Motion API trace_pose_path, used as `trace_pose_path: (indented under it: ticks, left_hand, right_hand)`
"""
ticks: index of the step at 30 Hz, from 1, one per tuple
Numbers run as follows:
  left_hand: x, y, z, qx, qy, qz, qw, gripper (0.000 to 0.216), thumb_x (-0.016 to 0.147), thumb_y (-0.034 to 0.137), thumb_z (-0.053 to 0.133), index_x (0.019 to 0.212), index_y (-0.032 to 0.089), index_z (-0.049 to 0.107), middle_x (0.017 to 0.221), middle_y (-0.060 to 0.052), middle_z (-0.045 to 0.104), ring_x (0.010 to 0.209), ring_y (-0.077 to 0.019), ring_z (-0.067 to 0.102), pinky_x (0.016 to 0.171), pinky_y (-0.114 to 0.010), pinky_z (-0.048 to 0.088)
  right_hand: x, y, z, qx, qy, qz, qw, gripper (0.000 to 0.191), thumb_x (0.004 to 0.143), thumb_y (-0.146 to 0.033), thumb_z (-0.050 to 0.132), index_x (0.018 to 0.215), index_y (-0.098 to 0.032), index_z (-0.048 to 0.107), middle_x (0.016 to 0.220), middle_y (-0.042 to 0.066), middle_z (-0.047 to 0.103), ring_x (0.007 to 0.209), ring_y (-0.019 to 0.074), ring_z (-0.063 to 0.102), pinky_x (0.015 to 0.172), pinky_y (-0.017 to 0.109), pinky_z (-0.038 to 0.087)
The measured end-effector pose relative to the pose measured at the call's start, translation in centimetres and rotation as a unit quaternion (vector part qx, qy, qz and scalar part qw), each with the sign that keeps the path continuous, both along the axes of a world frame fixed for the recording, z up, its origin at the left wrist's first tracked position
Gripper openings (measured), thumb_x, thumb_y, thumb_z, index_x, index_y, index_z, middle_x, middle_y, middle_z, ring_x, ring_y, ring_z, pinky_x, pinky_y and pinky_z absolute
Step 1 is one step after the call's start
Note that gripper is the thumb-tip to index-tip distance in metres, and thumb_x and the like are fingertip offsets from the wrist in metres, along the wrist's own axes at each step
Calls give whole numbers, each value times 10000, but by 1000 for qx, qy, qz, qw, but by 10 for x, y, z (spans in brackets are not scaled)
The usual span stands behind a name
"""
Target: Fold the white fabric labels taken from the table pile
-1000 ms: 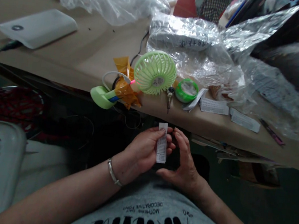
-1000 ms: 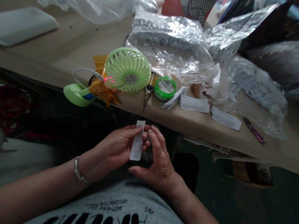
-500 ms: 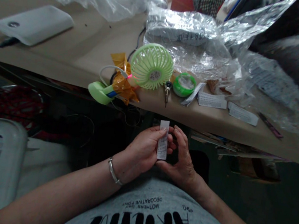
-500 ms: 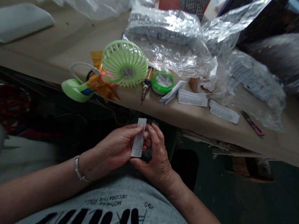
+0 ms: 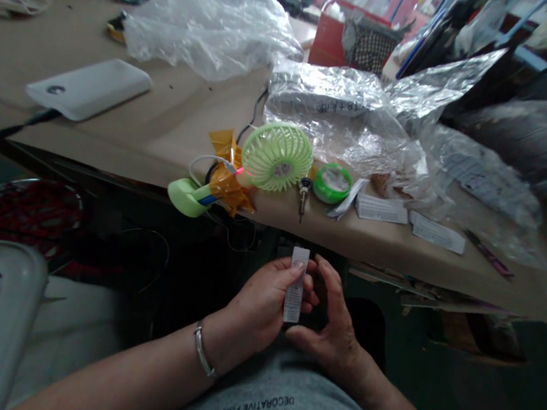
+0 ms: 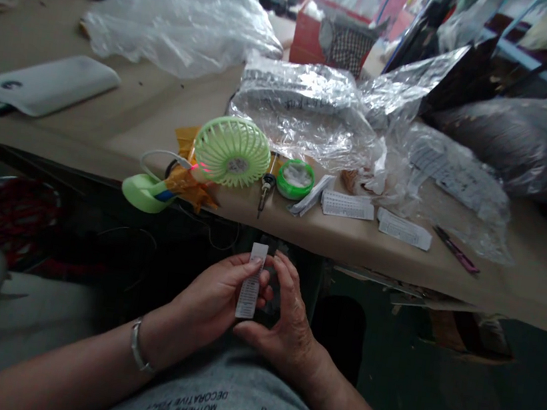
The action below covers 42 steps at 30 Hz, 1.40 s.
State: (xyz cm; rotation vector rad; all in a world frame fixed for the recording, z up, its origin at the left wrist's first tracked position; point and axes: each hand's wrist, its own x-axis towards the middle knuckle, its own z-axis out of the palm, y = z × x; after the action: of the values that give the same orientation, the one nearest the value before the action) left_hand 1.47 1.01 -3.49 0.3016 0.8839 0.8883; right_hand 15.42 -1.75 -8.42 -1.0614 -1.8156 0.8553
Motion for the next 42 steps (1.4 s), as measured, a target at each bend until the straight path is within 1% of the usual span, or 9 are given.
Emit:
trace_pose_path:
  ticks: [4, 6, 11, 14, 23, 30, 33, 36, 42]
  left_hand:
    - [0, -4, 2, 40, 42, -12, 998, 159, 826, 280, 571, 882, 136, 611, 612, 19, 560, 525, -97, 542, 530, -223, 424]
    - [0, -5, 3, 56, 60, -20, 996, 173, 822, 298, 572, 872, 136, 605, 606, 20, 555, 531, -101, 535, 535, -229, 427]
    - [0, -6, 2, 81, 89, -46, 992, 178, 811, 307, 564, 857, 141, 608, 608, 7, 568, 543, -112, 526, 538, -239, 422]
    - [0, -7, 2, 82, 100, -56, 990, 146, 810, 286, 554, 808, 145, 593, 605, 0, 573, 544, -110, 519, 540, -236, 412]
    - [-1, -5, 1, 75, 93, -58, 991, 127, 781, 283, 590, 789, 157, 595, 590, 9, 561, 539, -105, 511, 554, -236, 398]
    - [-2, -3, 1, 87, 99, -56, 990, 164, 795, 317, 588, 799, 155, 609, 580, 15, 547, 518, -101, 496, 534, -234, 381]
    - [-1, -3, 0, 91, 100, -57, 989, 173, 808, 314, 569, 750, 153, 595, 584, 12, 545, 516, -97, 490, 538, -234, 387]
    - [-1, 0, -1, 101, 97, -65, 988, 170, 821, 293, 546, 731, 152, 578, 601, 1, 560, 540, -110, 513, 554, -245, 401]
    - [-7, 10, -3, 111, 50, -133, 984, 157, 808, 280, 584, 766, 133, 620, 676, -38, 627, 584, -113, 553, 602, -252, 411]
  right_hand:
    - [3, 11, 9, -111, 118, -32, 986, 456, 880, -339, 546, 1313, -308, 407, 1172, 66, 598, 1040, 210, 616, 877, 383, 529]
    - [4, 18, 17, -103, 121, -49, 986, 348, 900, -290, 515, 1245, -317, 478, 1081, 37, 626, 951, 177, 637, 831, 338, 536]
    - [7, 32, 32, 22, -37, -13, 999, 370, 882, -240, 531, 1250, -273, 517, 1163, 72, 562, 1076, 211, 564, 934, 373, 473]
    - [8, 36, 35, 33, -99, 1, 995, 363, 885, -247, 528, 1248, -254, 520, 1155, 83, 558, 1058, 214, 571, 901, 365, 493]
    - [4, 38, 37, 23, -78, 9, 997, 326, 897, -257, 515, 1222, -252, 530, 1090, 64, 603, 1001, 197, 596, 876, 346, 499]
    - [4, 37, 32, -59, -19, -19, 998, 371, 877, -279, 538, 1246, -250, 507, 1035, 41, 642, 894, 172, 631, 819, 313, 508]
    - [0, 38, 33, -154, 46, -13, 987, 268, 870, -301, 548, 1127, -227, 555, 785, -7, 646, 634, 125, 612, 636, 261, 514]
    - [-3, 43, 37, -246, 117, -6, 962, 139, 857, -333, 560, 897, -202, 581, 536, -64, 543, 419, 89, 490, 448, 214, 429]
    - [0, 61, 40, -251, 117, -29, 961, 115, 760, -278, 625, 721, -174, 599, 601, -44, 562, 511, 81, 493, 498, 203, 419]
